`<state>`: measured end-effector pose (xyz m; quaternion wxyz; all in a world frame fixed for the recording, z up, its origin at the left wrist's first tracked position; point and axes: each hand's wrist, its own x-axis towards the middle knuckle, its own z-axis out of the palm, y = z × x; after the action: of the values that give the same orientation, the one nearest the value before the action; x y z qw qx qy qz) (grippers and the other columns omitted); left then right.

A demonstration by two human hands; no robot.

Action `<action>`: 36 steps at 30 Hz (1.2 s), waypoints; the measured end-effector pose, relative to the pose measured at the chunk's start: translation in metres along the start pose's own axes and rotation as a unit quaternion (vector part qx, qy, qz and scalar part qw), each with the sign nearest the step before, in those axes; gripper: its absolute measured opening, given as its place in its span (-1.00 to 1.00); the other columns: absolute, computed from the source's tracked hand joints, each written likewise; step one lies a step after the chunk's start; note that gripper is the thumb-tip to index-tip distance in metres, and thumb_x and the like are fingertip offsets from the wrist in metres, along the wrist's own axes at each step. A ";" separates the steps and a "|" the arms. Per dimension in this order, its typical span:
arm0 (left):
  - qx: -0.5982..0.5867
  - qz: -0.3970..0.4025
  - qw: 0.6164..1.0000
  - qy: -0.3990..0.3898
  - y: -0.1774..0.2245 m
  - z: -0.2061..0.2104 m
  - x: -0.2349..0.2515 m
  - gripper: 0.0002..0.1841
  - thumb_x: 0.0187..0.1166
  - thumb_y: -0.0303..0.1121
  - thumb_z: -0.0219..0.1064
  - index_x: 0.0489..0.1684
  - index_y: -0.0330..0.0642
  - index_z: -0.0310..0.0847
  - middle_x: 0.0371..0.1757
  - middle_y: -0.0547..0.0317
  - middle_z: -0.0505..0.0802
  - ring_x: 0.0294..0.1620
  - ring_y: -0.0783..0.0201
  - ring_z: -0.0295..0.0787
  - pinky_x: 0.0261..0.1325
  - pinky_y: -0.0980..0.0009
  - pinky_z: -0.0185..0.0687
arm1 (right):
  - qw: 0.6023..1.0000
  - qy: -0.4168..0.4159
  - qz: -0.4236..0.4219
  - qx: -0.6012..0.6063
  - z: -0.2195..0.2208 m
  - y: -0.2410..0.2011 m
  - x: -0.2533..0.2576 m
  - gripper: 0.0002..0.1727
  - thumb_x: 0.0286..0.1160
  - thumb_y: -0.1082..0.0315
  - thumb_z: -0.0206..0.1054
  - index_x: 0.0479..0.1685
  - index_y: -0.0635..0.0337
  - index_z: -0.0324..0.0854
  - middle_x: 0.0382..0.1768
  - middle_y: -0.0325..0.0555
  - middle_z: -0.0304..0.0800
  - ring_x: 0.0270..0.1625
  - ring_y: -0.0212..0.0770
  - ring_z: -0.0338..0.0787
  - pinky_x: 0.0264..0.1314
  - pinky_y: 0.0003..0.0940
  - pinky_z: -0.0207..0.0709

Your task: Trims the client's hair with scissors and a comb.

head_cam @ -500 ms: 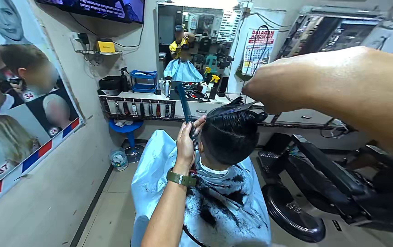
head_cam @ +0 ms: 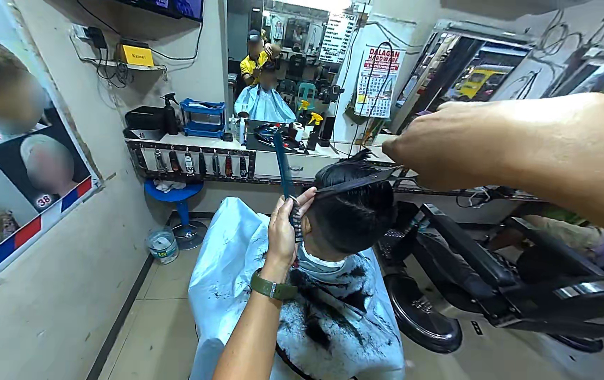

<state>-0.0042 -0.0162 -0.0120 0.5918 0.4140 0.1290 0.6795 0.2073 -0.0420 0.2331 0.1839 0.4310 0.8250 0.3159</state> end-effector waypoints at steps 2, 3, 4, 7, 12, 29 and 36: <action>0.007 0.001 1.000 0.002 0.000 0.000 -0.001 -0.50 0.92 -0.20 -0.38 0.43 -0.26 0.40 0.45 -0.19 0.76 0.54 0.01 0.66 0.57 0.14 0.50 | 0.996 -0.079 0.034 -0.030 -0.020 -0.015 0.002 -0.72 0.01 0.20 0.59 -0.27 -0.10 0.68 -0.52 -0.23 0.64 -0.35 -0.05 0.69 -0.13 0.14 0.45; 0.010 0.000 1.000 0.004 0.000 0.001 -0.002 -0.50 0.92 -0.20 -0.39 0.43 -0.25 0.40 0.45 -0.19 0.76 0.54 0.01 0.66 0.57 0.15 0.50 | 0.989 -0.132 0.055 -0.026 -0.032 -0.023 0.003 -0.76 0.23 0.22 0.57 -0.15 -0.06 0.68 -0.42 -0.18 0.69 -0.23 -0.01 0.73 0.03 0.17 0.47; 0.011 -0.001 1.000 0.006 0.000 0.000 -0.002 -0.50 0.93 -0.20 -0.39 0.43 -0.26 0.40 0.44 -0.20 0.76 0.54 0.01 0.66 0.57 0.14 0.50 | 0.996 -0.080 0.032 -0.026 -0.021 -0.016 0.000 -0.83 0.23 0.22 0.51 -0.26 -0.07 0.66 -0.53 -0.20 0.62 -0.38 -0.04 0.72 -0.21 0.12 0.55; 0.013 0.004 1.000 0.008 -0.001 0.000 -0.004 -0.49 0.92 -0.20 -0.38 0.44 -0.29 0.41 0.45 -0.23 0.75 0.55 -0.02 0.65 0.59 0.13 0.48 | 1.000 0.004 0.011 0.013 -0.006 -0.010 -0.005 -0.88 0.22 0.31 0.47 -0.50 -0.05 0.59 -0.70 -0.21 0.43 -0.66 -0.09 0.55 -0.74 -0.06 0.34; 0.019 0.011 1.000 0.011 0.000 0.002 -0.008 -0.50 0.91 -0.24 -0.41 0.40 -0.30 0.41 0.44 -0.23 0.76 0.53 -0.01 0.67 0.57 0.14 0.51 | 0.984 -0.162 0.072 -0.024 -0.067 -0.055 -0.001 -0.82 0.48 0.28 0.44 -0.02 0.08 0.72 -0.27 -0.08 0.78 -0.13 0.00 0.78 0.10 0.08 0.51; 0.010 0.018 1.000 0.024 0.000 0.002 -0.018 -0.49 0.91 -0.27 -0.39 0.44 -0.39 0.41 0.40 -0.30 0.76 0.52 -0.05 0.67 0.62 0.12 0.48 | 0.997 -0.061 0.031 -0.035 -0.056 -0.055 -0.013 -0.91 0.42 0.39 0.41 -0.16 0.13 0.68 -0.42 -0.06 0.72 -0.30 0.02 0.77 -0.02 0.07 0.57; 0.012 0.017 0.999 0.032 0.001 0.003 -0.023 -0.50 0.91 -0.30 -0.39 0.41 -0.42 0.41 0.38 -0.32 0.77 0.49 -0.06 0.69 0.61 0.13 0.49 | 0.995 -0.070 0.040 -0.054 -0.062 -0.066 -0.015 -0.92 0.49 0.39 0.36 -0.16 0.17 0.65 -0.44 -0.07 0.69 -0.30 0.00 0.75 -0.03 0.01 0.53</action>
<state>-0.0037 -0.0378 -0.0191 0.5708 0.4007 0.1490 0.7011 0.1405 -0.1057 0.2342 0.2515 0.4742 0.7740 0.3359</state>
